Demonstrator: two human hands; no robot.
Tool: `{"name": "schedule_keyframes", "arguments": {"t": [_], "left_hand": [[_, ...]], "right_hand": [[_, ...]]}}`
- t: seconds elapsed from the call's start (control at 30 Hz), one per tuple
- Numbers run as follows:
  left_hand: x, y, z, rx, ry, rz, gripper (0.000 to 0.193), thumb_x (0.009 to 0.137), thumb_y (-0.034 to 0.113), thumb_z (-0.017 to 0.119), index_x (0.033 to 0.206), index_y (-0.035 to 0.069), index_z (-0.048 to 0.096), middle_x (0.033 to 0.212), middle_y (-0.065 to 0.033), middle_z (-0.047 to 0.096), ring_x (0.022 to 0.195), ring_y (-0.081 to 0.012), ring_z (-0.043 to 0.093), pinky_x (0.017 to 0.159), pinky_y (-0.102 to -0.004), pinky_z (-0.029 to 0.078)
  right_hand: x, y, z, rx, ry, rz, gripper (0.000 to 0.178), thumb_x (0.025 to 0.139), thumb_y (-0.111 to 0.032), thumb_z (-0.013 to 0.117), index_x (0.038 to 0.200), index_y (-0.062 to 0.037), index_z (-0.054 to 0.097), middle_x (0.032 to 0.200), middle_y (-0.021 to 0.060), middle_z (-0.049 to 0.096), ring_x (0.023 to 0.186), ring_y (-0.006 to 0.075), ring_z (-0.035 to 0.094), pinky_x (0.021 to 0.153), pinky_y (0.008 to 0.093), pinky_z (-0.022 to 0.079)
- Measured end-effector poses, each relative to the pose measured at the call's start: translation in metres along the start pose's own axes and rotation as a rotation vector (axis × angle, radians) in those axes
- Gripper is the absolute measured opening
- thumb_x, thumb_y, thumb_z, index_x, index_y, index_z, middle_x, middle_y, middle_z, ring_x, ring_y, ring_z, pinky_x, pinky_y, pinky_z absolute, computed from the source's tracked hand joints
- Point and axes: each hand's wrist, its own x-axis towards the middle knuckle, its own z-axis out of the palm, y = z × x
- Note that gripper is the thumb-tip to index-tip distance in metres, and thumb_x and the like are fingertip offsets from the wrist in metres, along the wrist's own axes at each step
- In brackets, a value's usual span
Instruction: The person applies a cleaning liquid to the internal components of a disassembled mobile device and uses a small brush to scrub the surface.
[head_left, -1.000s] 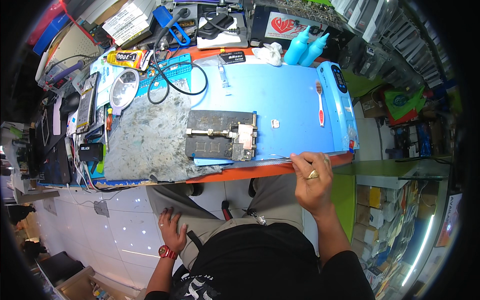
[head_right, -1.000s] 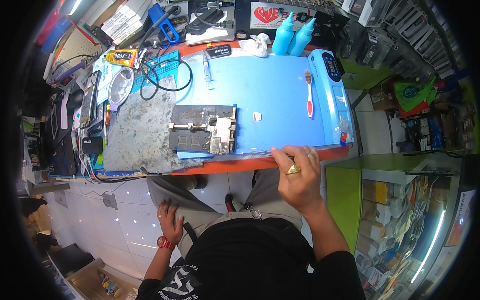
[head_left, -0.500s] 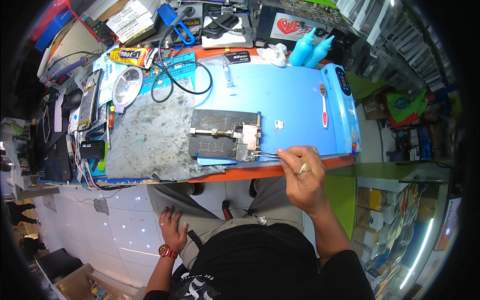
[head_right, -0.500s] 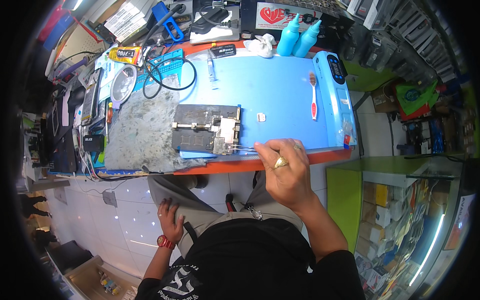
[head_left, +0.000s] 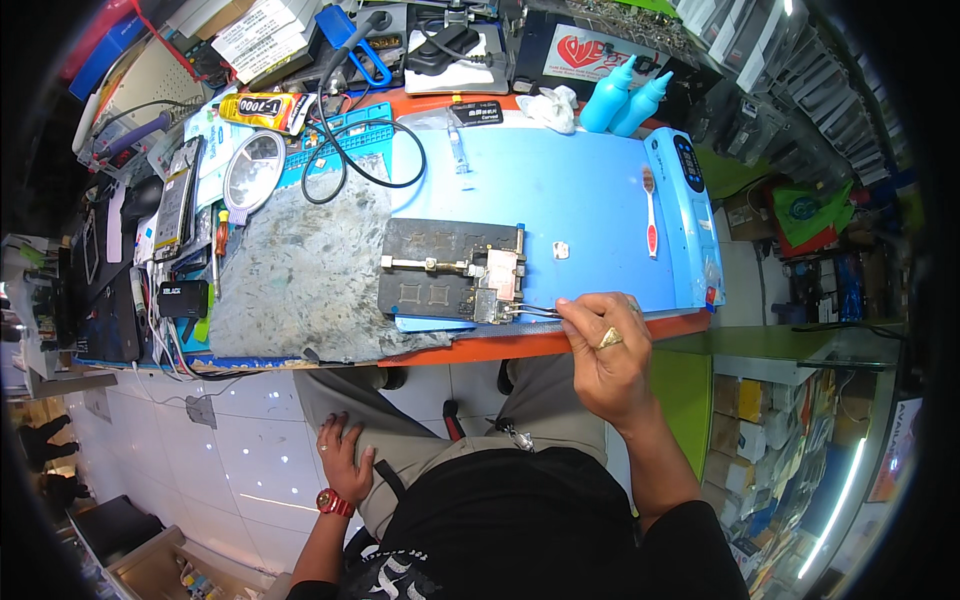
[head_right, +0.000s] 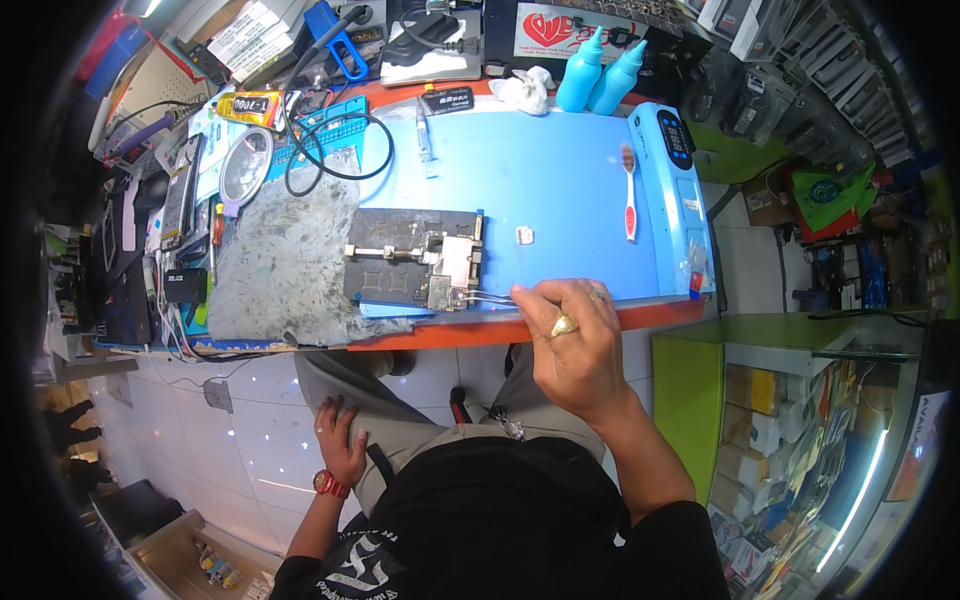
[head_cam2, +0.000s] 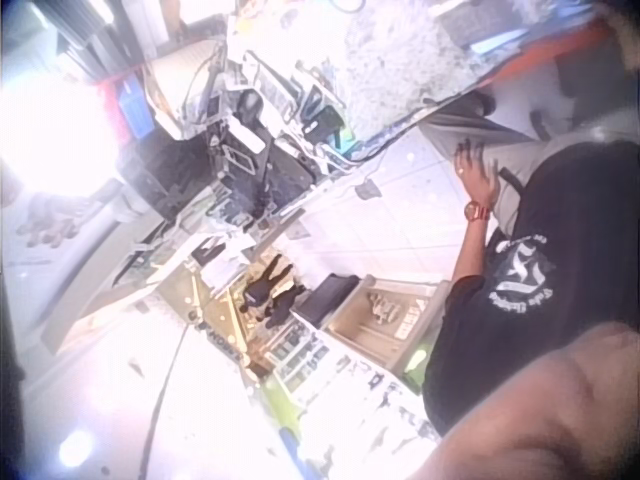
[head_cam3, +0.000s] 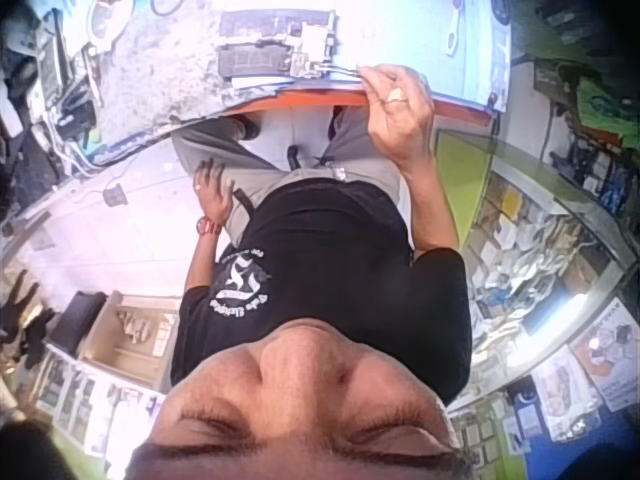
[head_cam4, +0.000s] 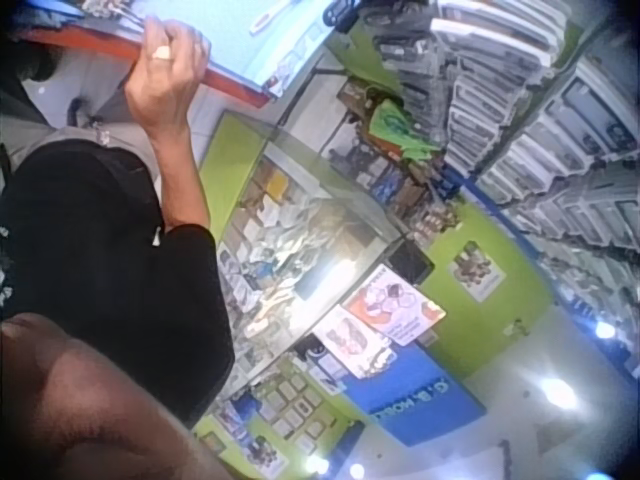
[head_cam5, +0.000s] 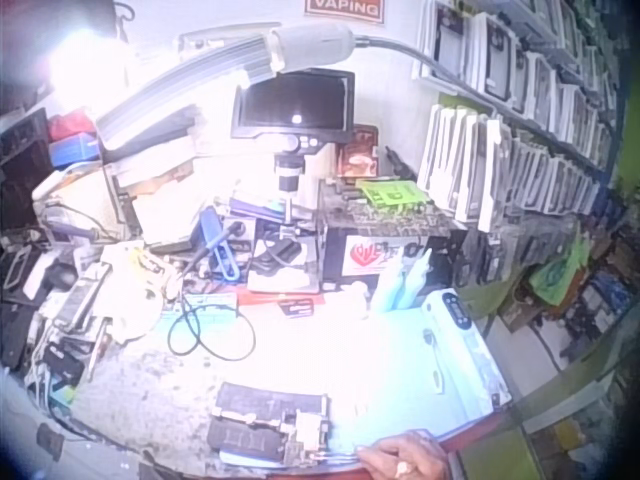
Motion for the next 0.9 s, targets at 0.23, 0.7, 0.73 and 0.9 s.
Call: {"name": "schedule_keyframes", "arguments": {"t": [0.23,0.7,0.73,0.9], "left_hand": [[-0.0001,-0.0005,0.0009,-0.001,0.006,0.002,0.044,0.094,0.024,0.071,0.134,0.006,0.069,0.156,-0.0234,0.054,0.151,-0.0474,0.041,0.126,-0.0611,0.026],[0.0005,0.0001,0.0006,0.001,0.006,0.002,0.044,0.095,0.027,0.070,0.134,0.006,0.069,0.155,-0.0235,0.054,0.150,-0.0479,0.041,0.127,-0.0611,0.026],[0.0003,-0.0005,0.0008,0.001,0.005,0.001,0.044,0.095,0.027,0.070,0.134,0.006,0.069,0.155,-0.0235,0.054,0.150,-0.0479,0.041,0.127,-0.0611,0.026],[0.0005,0.0004,0.0003,0.003,0.003,0.001,0.044,0.095,0.026,0.070,0.134,0.006,0.069,0.155,-0.0235,0.054,0.150,-0.0478,0.041,0.127,-0.0611,0.026]], "right_hand": [[0.0009,-0.0003,-0.0008,0.013,-0.006,0.007,0.034,0.084,0.008,0.080,0.116,-0.0029,0.077,0.094,0.0099,0.069,0.079,0.0280,0.065,0.074,0.0413,0.049],[-0.0003,-0.0013,-0.0003,0.066,-0.010,0.071,0.031,0.084,0.008,0.080,0.113,-0.0025,0.078,0.094,0.0112,0.070,0.082,0.0302,0.066,0.079,0.0423,0.050],[-0.0005,-0.0014,-0.0004,0.085,-0.005,0.087,0.030,0.084,0.008,0.080,0.113,-0.0025,0.078,0.095,0.0113,0.070,0.083,0.0304,0.066,0.080,0.0424,0.051],[-0.0019,-0.0023,-0.0048,0.122,-0.004,0.143,0.029,0.085,0.007,0.079,0.113,-0.0016,0.078,0.096,0.0119,0.071,0.086,0.0312,0.068,0.083,0.0434,0.052]]}}
